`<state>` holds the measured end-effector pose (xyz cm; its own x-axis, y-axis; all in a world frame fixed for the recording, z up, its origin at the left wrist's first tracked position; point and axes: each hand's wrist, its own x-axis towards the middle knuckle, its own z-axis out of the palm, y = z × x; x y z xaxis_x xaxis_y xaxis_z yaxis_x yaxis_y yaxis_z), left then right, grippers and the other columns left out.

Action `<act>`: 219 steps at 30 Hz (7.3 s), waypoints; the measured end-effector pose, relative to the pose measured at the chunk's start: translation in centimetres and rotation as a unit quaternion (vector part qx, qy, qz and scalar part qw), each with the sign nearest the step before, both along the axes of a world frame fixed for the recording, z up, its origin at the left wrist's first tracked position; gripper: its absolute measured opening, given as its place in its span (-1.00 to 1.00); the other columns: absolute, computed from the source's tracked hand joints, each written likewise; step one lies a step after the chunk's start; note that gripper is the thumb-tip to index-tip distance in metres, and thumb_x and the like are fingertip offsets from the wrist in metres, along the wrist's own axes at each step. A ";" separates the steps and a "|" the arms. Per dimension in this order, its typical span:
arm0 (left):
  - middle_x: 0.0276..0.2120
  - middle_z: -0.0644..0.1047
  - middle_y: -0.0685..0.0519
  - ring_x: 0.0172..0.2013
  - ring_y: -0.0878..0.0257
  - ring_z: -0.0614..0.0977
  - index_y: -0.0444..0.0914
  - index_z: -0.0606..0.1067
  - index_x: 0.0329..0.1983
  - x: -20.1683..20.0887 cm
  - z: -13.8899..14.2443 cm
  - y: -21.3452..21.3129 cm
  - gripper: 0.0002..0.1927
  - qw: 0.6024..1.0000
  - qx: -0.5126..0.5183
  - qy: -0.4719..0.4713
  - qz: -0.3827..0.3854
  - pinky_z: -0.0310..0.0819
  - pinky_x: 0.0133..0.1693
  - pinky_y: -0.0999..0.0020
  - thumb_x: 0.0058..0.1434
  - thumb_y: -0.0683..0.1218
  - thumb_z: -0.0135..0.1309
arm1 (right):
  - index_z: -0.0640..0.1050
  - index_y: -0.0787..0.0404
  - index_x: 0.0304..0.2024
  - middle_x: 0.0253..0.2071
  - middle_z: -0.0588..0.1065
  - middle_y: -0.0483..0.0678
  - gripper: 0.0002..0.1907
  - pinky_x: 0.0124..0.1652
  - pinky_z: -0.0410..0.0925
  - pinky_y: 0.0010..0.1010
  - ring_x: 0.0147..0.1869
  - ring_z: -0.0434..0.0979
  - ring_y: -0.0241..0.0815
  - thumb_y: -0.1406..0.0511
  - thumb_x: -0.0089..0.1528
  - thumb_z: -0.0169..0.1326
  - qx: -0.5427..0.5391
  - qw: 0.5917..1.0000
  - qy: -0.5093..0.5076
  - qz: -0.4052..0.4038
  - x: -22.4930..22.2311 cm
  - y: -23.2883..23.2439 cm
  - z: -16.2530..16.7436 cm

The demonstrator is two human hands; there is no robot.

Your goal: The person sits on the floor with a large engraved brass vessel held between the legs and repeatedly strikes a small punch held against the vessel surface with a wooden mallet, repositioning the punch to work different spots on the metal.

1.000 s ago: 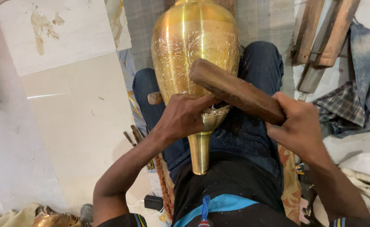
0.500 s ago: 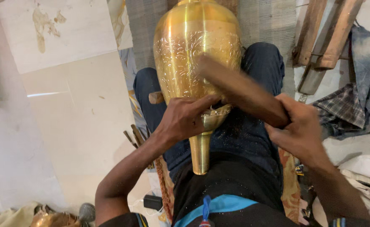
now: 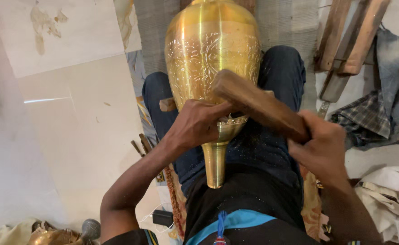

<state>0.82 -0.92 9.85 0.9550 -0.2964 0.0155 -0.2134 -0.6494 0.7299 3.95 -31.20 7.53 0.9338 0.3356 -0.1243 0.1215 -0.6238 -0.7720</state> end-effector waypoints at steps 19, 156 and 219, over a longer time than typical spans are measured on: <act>-0.37 0.63 -0.03 -0.42 0.03 0.65 -0.06 0.49 0.22 -0.6 0.0 -0.1 -0.34 0.999 0.011 -0.016 0.030 0.53 -0.36 0.15 -0.02 -0.27 0.15 | 0.57 0.29 -0.16 -0.42 0.50 0.06 -0.66 -0.31 0.35 -0.37 -0.34 0.54 -0.31 0.46 0.01 0.33 -0.059 0.993 -0.025 0.102 2.2 2.7 2.8; -0.25 0.67 -0.06 -0.43 0.06 0.68 -0.11 0.50 0.22 -1.3 -1.9 1.0 -0.35 0.995 -0.075 -0.057 0.044 0.56 -0.35 0.21 -0.03 -0.22 0.19 | 0.49 0.25 -0.09 -0.48 0.49 0.06 -0.59 -0.39 0.35 -0.29 -0.47 0.49 -0.13 0.29 0.05 0.31 -0.070 0.992 0.038 0.100 2.4 2.2 6.1; -0.24 0.70 -0.02 -0.24 0.18 0.78 -0.07 0.53 0.19 -0.7 -3.4 1.0 -0.35 0.989 -0.132 -0.050 0.049 0.71 -0.19 0.32 0.02 -0.37 0.04 | 0.49 0.26 -0.17 -0.51 0.48 -0.09 -0.76 -0.37 0.34 -0.42 -0.44 0.44 -0.38 0.39 0.18 0.27 0.013 0.997 0.008 0.074 1.5 0.8 4.3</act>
<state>0.08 0.05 6.44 0.9686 -0.1751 0.1763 -0.2387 -0.4595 0.8555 5.46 -30.44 11.82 0.8717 0.4728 -0.1287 0.1974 -0.5793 -0.7909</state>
